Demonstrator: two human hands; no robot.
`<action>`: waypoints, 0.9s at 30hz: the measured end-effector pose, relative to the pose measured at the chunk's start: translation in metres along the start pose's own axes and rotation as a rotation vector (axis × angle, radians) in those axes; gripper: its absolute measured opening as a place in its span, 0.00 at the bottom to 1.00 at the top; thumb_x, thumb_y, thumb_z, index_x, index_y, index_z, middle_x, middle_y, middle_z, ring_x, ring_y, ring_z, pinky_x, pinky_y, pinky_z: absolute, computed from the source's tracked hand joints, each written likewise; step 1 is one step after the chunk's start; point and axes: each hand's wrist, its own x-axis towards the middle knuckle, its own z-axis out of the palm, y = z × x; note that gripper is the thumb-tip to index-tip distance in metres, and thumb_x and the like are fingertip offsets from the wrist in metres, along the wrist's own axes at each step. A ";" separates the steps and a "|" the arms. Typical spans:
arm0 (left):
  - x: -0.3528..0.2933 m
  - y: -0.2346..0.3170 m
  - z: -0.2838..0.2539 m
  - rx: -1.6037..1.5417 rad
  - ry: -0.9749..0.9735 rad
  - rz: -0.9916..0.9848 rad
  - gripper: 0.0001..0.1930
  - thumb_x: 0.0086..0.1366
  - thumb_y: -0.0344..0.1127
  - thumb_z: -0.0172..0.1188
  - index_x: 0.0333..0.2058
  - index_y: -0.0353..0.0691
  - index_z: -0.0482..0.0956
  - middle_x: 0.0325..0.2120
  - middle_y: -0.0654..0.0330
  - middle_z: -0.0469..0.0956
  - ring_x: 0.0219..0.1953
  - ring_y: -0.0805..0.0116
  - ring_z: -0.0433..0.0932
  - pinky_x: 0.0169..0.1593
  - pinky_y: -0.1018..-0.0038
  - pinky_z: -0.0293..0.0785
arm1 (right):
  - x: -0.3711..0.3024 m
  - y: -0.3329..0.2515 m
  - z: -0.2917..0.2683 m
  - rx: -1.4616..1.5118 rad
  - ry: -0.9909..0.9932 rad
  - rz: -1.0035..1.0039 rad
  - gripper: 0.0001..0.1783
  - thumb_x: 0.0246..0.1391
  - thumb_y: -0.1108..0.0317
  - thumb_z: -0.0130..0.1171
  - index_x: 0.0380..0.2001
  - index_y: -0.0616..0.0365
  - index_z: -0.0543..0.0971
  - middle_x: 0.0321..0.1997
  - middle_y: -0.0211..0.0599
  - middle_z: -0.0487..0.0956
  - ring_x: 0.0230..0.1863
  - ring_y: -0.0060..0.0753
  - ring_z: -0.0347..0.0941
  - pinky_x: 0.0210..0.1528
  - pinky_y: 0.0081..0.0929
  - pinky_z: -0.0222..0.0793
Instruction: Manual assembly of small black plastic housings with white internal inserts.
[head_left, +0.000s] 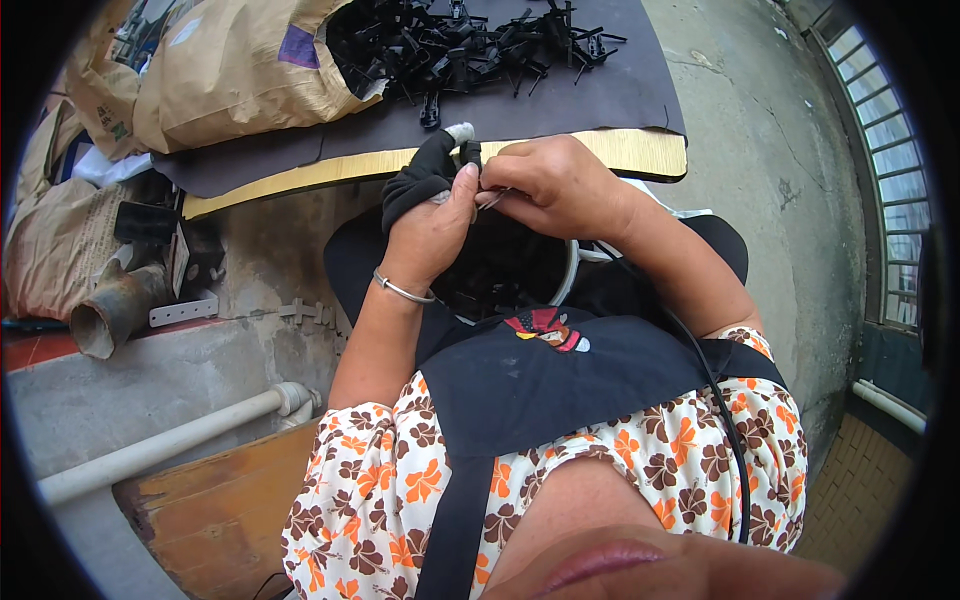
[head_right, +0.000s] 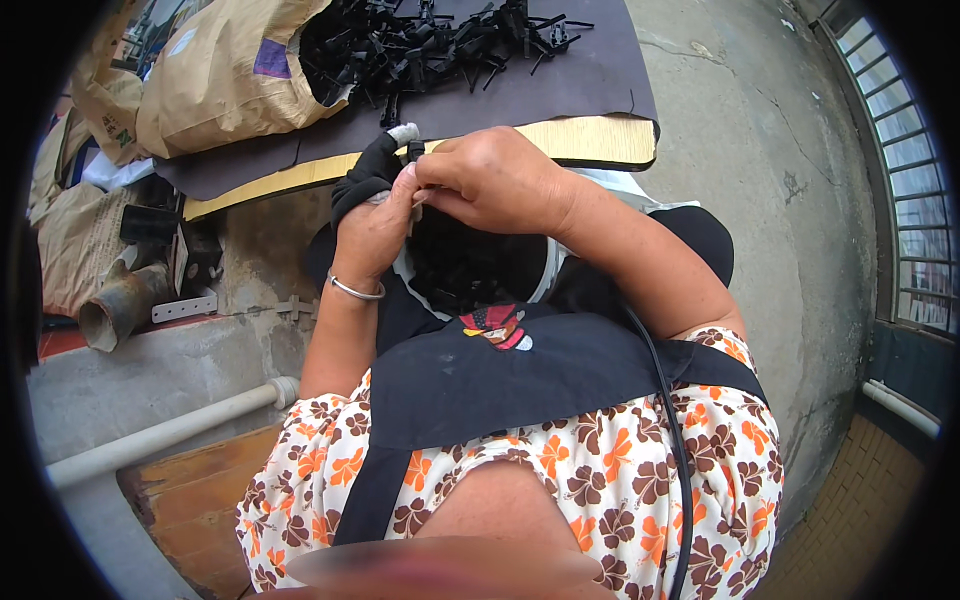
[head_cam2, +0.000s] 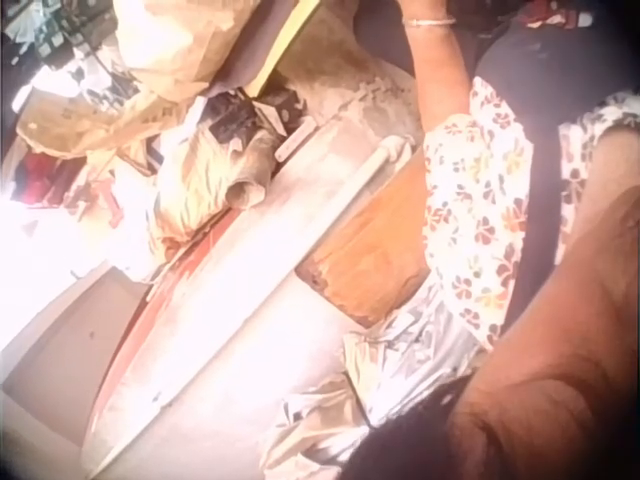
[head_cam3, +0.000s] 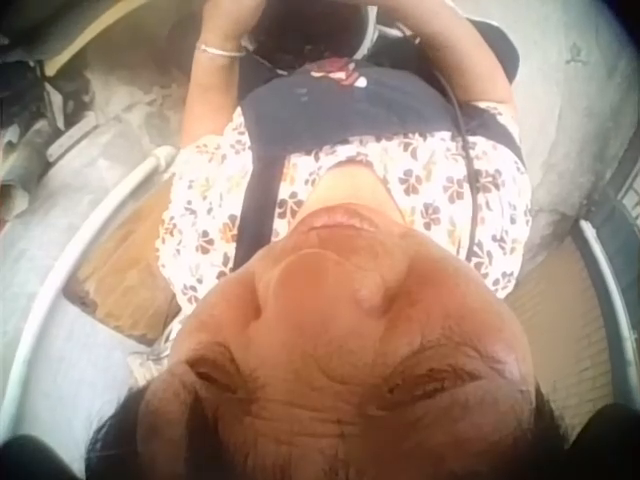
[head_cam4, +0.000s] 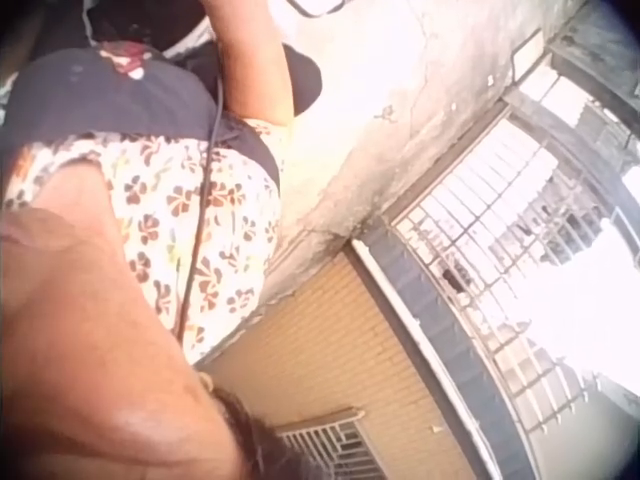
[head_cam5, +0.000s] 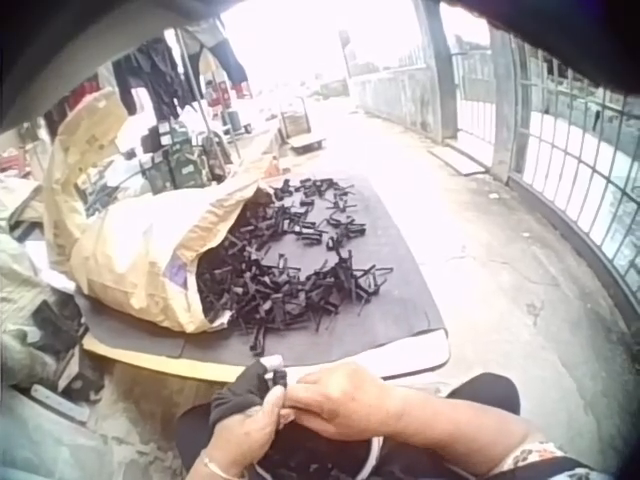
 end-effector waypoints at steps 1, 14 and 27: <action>-0.001 0.005 0.001 -0.132 -0.016 -0.048 0.17 0.61 0.30 0.53 0.47 0.30 0.69 0.27 0.59 0.77 0.25 0.76 0.73 0.31 0.80 0.69 | 0.000 0.001 -0.001 0.139 0.055 0.088 0.07 0.45 0.72 0.60 0.23 0.59 0.72 0.19 0.37 0.71 0.20 0.36 0.69 0.22 0.29 0.64; -0.008 0.004 0.008 -0.146 0.061 0.080 0.16 0.59 0.25 0.52 0.47 0.30 0.70 0.27 0.64 0.76 0.24 0.83 0.70 0.29 0.84 0.69 | 0.000 -0.002 0.000 0.579 0.044 0.574 0.12 0.56 0.65 0.54 0.25 0.63 0.73 0.18 0.25 0.66 0.23 0.14 0.57 0.24 0.18 0.57; -0.007 0.004 0.010 0.367 0.040 0.460 0.16 0.56 0.25 0.51 0.45 0.28 0.71 0.39 0.50 0.75 0.40 0.62 0.75 0.45 0.74 0.70 | -0.004 0.005 0.014 0.745 -0.094 0.623 0.16 0.59 0.61 0.48 0.27 0.65 0.74 0.18 0.38 0.72 0.23 0.25 0.64 0.31 0.29 0.65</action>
